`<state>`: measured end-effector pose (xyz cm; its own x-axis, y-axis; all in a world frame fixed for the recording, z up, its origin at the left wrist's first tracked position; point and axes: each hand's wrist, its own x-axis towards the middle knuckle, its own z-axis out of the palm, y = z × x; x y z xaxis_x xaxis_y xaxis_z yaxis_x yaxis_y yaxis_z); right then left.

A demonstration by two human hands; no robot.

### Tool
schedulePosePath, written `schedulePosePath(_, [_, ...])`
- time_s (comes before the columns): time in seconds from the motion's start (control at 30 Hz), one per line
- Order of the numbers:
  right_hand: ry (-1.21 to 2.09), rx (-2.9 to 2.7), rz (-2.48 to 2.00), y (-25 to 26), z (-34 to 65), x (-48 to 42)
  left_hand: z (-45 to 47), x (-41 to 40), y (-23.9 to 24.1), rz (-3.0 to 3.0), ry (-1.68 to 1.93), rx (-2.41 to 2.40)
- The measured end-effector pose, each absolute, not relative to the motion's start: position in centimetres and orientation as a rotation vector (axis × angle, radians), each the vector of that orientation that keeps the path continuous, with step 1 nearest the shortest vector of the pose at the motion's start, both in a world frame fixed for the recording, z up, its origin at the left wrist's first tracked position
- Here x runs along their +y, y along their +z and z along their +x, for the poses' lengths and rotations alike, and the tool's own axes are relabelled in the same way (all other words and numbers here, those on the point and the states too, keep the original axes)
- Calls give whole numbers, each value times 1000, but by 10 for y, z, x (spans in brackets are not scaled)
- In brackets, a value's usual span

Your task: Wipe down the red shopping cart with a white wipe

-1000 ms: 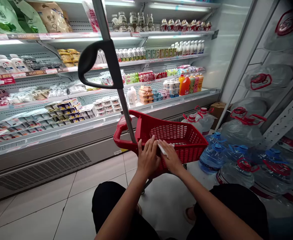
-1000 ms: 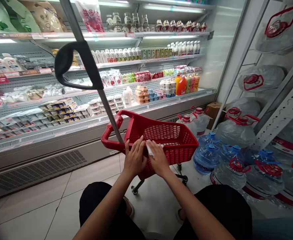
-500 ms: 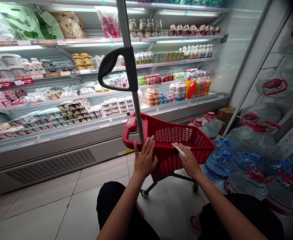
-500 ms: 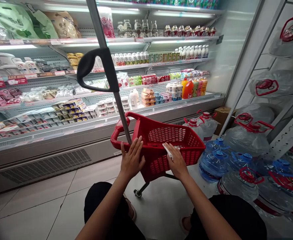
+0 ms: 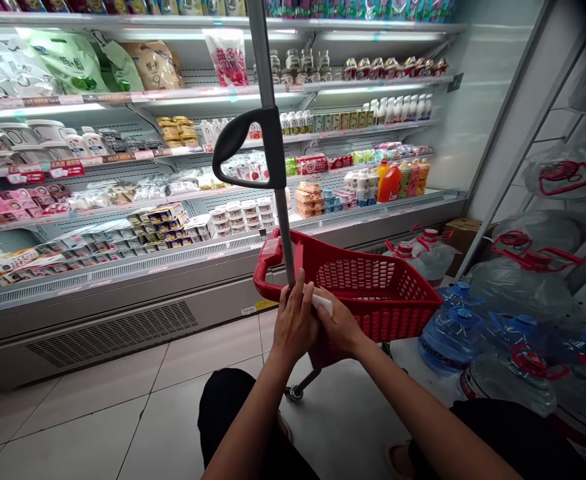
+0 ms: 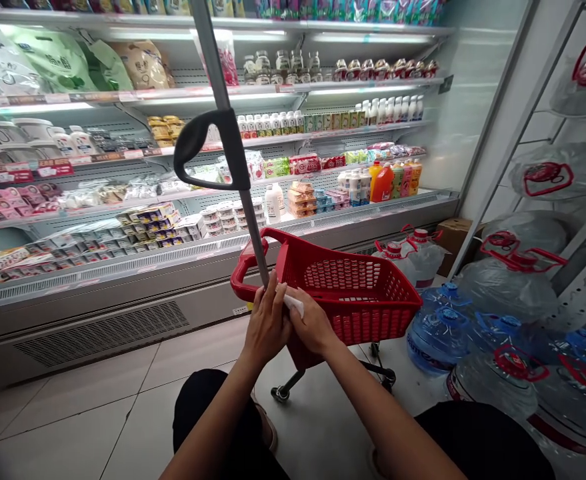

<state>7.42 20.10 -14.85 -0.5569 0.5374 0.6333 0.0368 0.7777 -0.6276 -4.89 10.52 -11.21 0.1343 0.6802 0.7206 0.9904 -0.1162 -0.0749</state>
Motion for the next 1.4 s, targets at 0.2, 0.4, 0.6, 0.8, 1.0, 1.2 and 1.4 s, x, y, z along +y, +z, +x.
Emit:
schedulePosePath(0.2, [506, -2179, -543, -182, 159, 228, -52, 108, -121, -1827, -452, -1695])
schedulePosePath(0.4, [437, -2109, -861, -206, 201, 244, -42, 114, -125, -1806, -494, -1771])
schedulePosePath(0.6, [425, -2149, -584, -176, 116, 205, -29, 120, -127, -1808, -501, -1756])
schedulePosePath(0.8, [297, -2283, -573, -179, 135, 218, -38, 119, -124, -1833, -482, -1743])
schedulePosePath(1.0, [125, -2228, -914, -220, 237, 266, -50, 113, -121, -1830, -514, -1743])
schedulePosePath(1.2, [28, -2132, -1081, -236, 258, 279, -40, 117, -122, -1769, -540, -1819])
schedulePosePath(1.4, [25, -2251, -869, -227, 186, 250, -7, 137, -139, -1894, -455, -1797])
